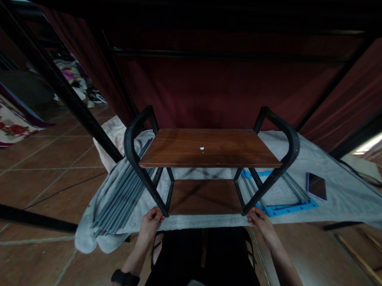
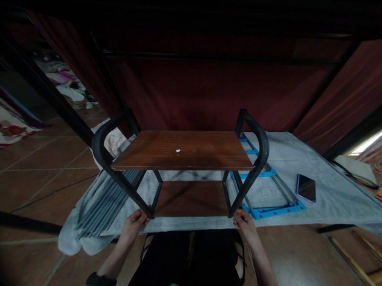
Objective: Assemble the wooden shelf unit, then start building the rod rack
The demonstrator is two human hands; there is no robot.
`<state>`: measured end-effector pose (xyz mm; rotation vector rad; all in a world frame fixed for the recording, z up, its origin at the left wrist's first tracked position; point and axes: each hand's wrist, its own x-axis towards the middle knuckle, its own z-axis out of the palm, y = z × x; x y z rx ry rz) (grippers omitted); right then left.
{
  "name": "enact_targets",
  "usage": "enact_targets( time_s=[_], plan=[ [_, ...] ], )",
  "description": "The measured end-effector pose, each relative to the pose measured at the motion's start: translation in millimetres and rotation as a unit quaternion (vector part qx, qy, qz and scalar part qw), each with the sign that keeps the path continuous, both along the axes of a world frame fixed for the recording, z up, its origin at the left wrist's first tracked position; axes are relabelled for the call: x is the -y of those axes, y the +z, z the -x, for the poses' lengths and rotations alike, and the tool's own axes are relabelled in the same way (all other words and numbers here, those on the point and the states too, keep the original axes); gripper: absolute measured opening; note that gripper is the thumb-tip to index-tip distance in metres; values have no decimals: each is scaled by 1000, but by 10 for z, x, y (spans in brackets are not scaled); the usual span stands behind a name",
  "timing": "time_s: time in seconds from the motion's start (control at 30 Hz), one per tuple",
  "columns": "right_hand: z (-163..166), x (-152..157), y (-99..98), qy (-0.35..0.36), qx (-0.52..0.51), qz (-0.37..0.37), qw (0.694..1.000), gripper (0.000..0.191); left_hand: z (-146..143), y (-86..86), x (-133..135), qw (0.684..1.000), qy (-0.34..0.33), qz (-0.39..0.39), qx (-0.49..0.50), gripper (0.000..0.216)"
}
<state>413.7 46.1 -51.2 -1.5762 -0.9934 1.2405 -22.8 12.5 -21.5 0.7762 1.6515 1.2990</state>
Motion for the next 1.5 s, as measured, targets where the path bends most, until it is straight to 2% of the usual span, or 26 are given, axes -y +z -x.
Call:
enact_targets(
  time_s=[0.2,0.4,0.63,0.77,1.0,1.17,1.33,1.5],
  plan=[
    [-21,-123,-46,14,19,6,1000,32,-7,-25,101,1000,-1,-6,-3,53],
    [-33,-301,-116,20,34,29,999,32,-9,-74,192,1000,16,-2,3,59],
    [-39,-101,-41,3,23,13,1000,35,-15,32,44,1000,9,-11,-13,56],
    [-14,28,5,8,4,15,1000,36,-14,8,12,1000,11,-11,-4,56],
    [-9,-102,-58,4,12,9,1000,33,7,-88,139,1000,10,-3,6,56],
    [-29,-225,-104,10,40,14,999,32,-7,-56,174,1000,13,5,8,59],
    [-36,-201,-113,12,25,12,1000,37,-13,30,84,1000,15,-6,0,58],
    [-37,-66,-83,6,6,5,1000,37,-7,26,-21,1000,7,-3,7,55]
  ],
)
